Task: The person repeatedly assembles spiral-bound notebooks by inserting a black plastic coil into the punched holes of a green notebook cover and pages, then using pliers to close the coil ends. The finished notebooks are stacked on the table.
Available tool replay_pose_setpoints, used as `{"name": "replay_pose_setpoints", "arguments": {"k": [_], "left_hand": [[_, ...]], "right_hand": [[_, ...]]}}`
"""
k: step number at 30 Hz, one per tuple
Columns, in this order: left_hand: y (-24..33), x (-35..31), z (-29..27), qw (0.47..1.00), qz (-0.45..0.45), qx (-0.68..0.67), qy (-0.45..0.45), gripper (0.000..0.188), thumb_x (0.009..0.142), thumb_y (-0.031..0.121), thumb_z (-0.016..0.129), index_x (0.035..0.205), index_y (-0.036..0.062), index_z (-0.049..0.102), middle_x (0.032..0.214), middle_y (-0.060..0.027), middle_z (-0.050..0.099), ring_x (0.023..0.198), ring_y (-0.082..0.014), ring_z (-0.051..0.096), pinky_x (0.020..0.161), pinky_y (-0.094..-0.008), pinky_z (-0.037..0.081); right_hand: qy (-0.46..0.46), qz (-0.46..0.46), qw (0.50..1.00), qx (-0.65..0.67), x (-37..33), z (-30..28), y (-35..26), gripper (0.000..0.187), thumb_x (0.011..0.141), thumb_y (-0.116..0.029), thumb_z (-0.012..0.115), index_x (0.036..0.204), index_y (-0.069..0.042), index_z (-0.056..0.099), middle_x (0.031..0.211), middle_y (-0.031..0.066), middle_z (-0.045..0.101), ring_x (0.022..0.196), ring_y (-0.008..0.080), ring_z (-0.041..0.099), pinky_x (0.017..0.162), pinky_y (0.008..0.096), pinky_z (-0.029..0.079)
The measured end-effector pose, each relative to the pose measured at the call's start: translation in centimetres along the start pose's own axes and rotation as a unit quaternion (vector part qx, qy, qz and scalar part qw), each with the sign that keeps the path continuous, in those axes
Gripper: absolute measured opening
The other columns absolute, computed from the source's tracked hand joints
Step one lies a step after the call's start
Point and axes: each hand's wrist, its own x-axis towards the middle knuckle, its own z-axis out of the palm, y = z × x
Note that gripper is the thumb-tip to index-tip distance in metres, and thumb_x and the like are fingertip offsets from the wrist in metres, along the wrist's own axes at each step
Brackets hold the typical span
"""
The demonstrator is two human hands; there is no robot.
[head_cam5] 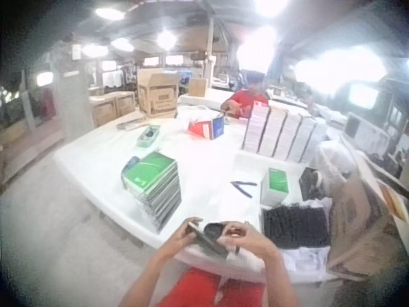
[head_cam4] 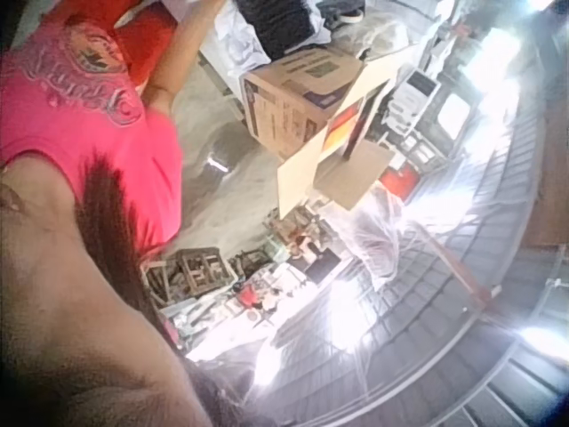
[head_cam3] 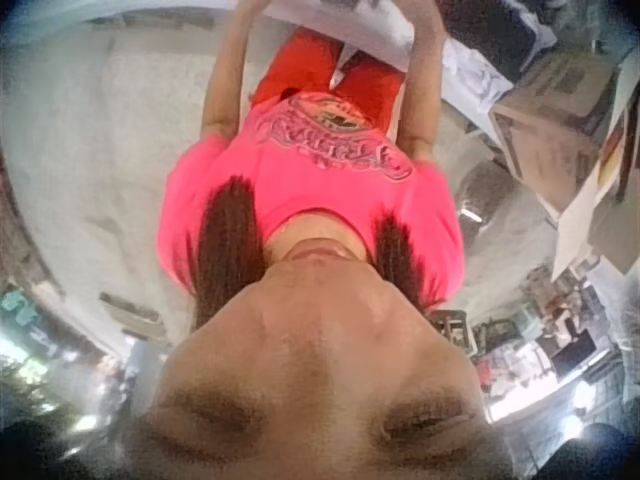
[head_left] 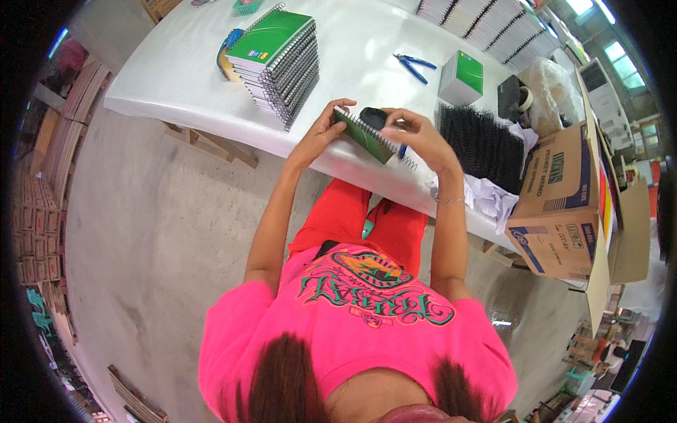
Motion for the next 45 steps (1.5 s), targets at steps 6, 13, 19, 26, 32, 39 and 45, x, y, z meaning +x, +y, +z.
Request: {"name": "replay_pose_setpoints", "arguments": {"k": [6,13,19,26,32,39,45], "left_hand": [[0.4,0.6,0.1,1.0,0.002,-0.007,0.012,0.048,0.095,0.012,0.055,0.142,0.0141,0.044,0.117,-0.0016,0.045,0.101,-0.0136,0.048,0.097,-0.0279,0.042],[1.0,0.2,1.4,0.997,0.011,-0.015,0.072,0.042,0.093,0.0,0.051,0.134,0.0099,0.05,0.107,-0.0026,0.054,0.098,-0.0128,0.05,0.095,-0.0273,0.04],[-1.0,-1.1,4.2,0.962,0.079,0.013,0.261,0.028,0.094,0.002,0.054,0.122,0.0059,0.055,0.109,-0.0054,0.058,0.098,-0.0144,0.051,0.095,-0.0281,0.039],[-0.3,-1.0,5.2,0.951,0.117,0.039,0.284,0.024,0.099,0.013,0.056,0.121,0.0023,0.056,0.104,-0.0033,0.059,0.093,-0.0096,0.052,0.085,-0.024,0.042],[0.0,-0.8,4.3,0.947,0.099,0.084,0.294,0.02,0.098,0.017,0.061,0.111,0.0021,0.063,0.089,-0.0009,0.061,0.08,-0.0071,0.053,0.073,-0.0208,0.043],[1.4,-1.5,3.9,0.939,0.09,0.149,0.295,0.021,0.088,0.014,0.071,0.105,0.0016,0.07,0.074,-0.0046,0.061,0.068,-0.0077,0.05,0.064,-0.0243,0.043],[1.4,-1.6,3.3,0.953,0.072,0.126,0.267,0.021,0.09,0.003,0.065,0.11,-0.0009,0.069,0.081,-0.0079,0.07,0.074,-0.0075,0.063,0.069,-0.0222,0.051]], "right_hand": [[-0.013,-0.021,1.0,0.004,1.6,0.5,-0.5,0.033,0.078,-0.032,0.082,0.095,-0.007,0.068,0.095,0.0023,0.065,0.094,0.0142,0.06,0.086,0.0273,0.045],[0.152,-0.132,0.948,-0.245,5.2,-0.7,4.3,0.055,0.077,-0.037,0.081,0.116,-0.002,0.063,0.121,0.0209,0.058,0.119,0.0334,0.05,0.101,0.0385,0.041],[0.311,-0.054,0.844,-0.433,0.7,-1.8,7.0,0.067,0.079,-0.045,0.077,0.127,-0.003,0.056,0.125,0.0283,0.052,0.124,0.0432,0.041,0.103,0.0521,0.034],[0.309,-0.052,0.803,-0.506,-1.6,1.2,9.2,0.067,0.087,-0.028,0.066,0.144,-0.006,0.039,0.132,0.0296,0.042,0.12,0.0451,0.041,0.104,0.0549,0.03],[0.384,-0.114,0.87,-0.288,-2.5,0.7,7.7,0.06,0.091,-0.017,0.057,0.147,-0.005,0.035,0.13,0.0221,0.045,0.121,0.0346,0.042,0.106,0.0474,0.03],[0.294,-0.123,0.947,-0.038,-5.2,5.2,1.8,0.063,0.086,-0.006,0.067,0.144,-0.007,0.043,0.125,0.0099,0.052,0.106,0.0196,0.053,0.085,0.0312,0.05],[0.2,-0.23,0.9,-0.31,-5.1,9.9,2.2,0.063,0.077,-0.007,0.072,0.137,-0.008,0.053,0.129,0.0163,0.052,0.118,0.0316,0.053,0.1,0.0402,0.046]]}}
